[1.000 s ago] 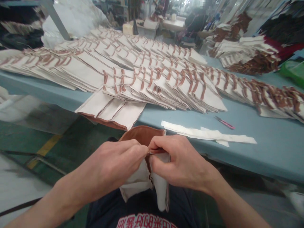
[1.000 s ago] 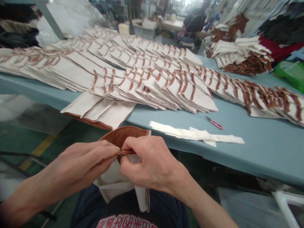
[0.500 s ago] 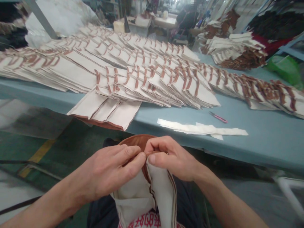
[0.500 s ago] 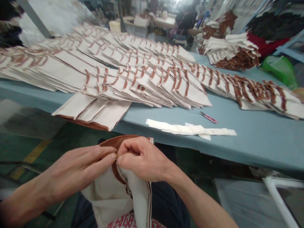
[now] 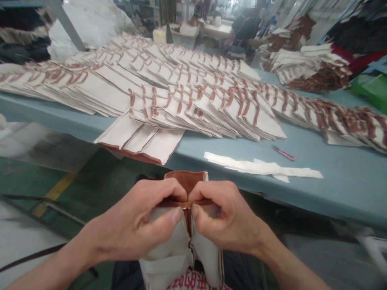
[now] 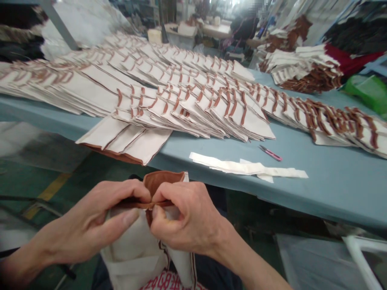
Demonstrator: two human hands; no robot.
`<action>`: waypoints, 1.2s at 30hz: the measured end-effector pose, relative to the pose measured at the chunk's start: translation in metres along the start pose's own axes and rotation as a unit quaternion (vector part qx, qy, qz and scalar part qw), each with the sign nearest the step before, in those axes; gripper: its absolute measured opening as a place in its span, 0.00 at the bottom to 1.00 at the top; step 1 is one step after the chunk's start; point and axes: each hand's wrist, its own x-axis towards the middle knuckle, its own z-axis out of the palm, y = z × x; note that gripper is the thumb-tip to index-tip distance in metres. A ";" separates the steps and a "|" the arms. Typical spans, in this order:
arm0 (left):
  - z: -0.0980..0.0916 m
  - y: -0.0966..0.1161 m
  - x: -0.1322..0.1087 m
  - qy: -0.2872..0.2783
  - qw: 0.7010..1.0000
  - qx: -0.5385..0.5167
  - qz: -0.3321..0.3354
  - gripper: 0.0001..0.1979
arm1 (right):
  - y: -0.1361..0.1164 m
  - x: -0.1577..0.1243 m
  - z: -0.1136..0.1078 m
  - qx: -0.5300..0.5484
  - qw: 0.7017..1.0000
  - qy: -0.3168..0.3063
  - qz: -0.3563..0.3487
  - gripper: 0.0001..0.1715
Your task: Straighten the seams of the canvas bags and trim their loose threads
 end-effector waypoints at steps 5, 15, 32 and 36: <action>-0.002 -0.011 -0.001 -0.053 0.996 0.058 0.046 0.14 | 0.004 -0.005 0.004 0.006 1.000 0.016 -0.011 0.07; 0.053 -0.057 0.003 0.182 0.967 0.077 0.160 0.20 | 0.022 -0.008 0.031 0.233 0.966 0.040 0.106 0.07; 0.010 -0.013 0.006 -0.063 0.996 0.006 0.057 0.18 | 0.012 -0.012 0.001 -0.002 0.998 -0.024 -0.060 0.09; 0.017 -0.015 0.006 -0.095 0.973 -0.208 0.013 0.17 | 0.007 -0.014 0.000 0.041 0.998 -0.042 -0.039 0.11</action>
